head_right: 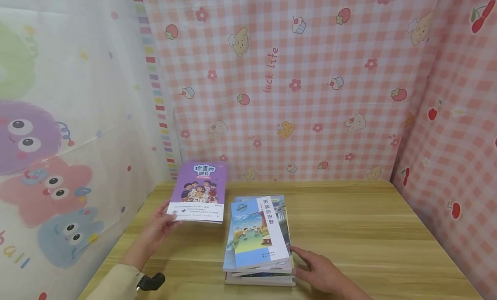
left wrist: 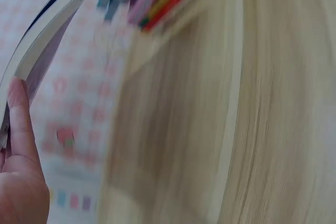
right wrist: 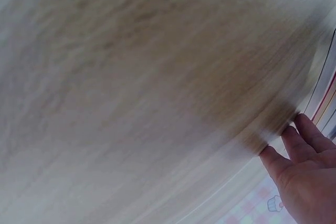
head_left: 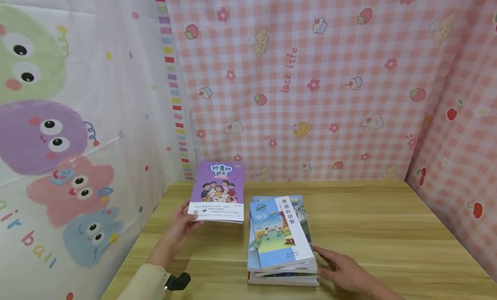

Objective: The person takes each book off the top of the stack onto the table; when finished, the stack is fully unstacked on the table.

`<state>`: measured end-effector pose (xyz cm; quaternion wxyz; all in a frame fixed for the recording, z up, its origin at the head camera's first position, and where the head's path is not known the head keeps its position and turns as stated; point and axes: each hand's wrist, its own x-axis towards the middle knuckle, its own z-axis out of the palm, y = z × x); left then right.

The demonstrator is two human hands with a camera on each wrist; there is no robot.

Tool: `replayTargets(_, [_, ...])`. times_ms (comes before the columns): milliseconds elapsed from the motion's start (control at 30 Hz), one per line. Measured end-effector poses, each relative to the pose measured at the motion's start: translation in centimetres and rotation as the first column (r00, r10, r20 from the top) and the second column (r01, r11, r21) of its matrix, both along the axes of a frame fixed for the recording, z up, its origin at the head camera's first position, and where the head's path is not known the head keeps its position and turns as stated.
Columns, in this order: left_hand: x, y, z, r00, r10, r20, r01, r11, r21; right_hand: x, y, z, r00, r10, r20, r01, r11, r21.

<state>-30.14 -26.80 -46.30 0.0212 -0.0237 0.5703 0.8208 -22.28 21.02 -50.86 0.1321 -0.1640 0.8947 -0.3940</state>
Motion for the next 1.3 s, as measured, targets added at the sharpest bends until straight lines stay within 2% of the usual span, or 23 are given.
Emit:
replayTargets(133, [-0.6,-2.2,-0.6,1.0,0.021,0.02,-0.02,0.999,-0.042,-0.1,0.0,-0.1,1.0,-0.002,0.008,0.002,1.0,0.001])
replayTargets(300, [-1.5,-4.3,-1.9,0.999,0.036,0.035,-0.034,0.998,-0.053,-0.1,-0.1,-0.1,1.0,-0.007,0.026,0.007,1.0,-0.004])
replayTargets(533, [-2.7,-6.6,-3.8,0.997,0.042,0.071,-0.035,0.994,-0.104,0.1,0.0,-0.2,1.0,0.015,0.003,-0.015,1.0,-0.026])
replayTargets(667, [-3.0,-7.7,-4.5,0.993,0.058,0.1,-0.043,0.988,-0.148,0.0,0.1,-0.2,1.0,0.015,0.009,-0.014,0.999,-0.034])
replayTargets(900, [-3.7,-8.6,-4.4,0.982,0.123,0.143,-0.088,0.969,-0.233,0.1,0.1,-0.3,1.0,0.01,0.001,-0.01,1.0,-0.025])
replayTargets(1167, [-4.3,-8.9,-4.2,0.967,0.184,0.175,-0.113,0.929,-0.352,0.0,0.1,-0.2,1.0,0.008,0.005,-0.007,1.0,-0.016])
replayTargets(1300, [-4.7,-8.8,-4.5,0.956,0.244,0.163,-0.163,0.903,-0.398,0.1,0.1,-0.2,1.0,0.008,0.001,-0.008,1.0,-0.007])
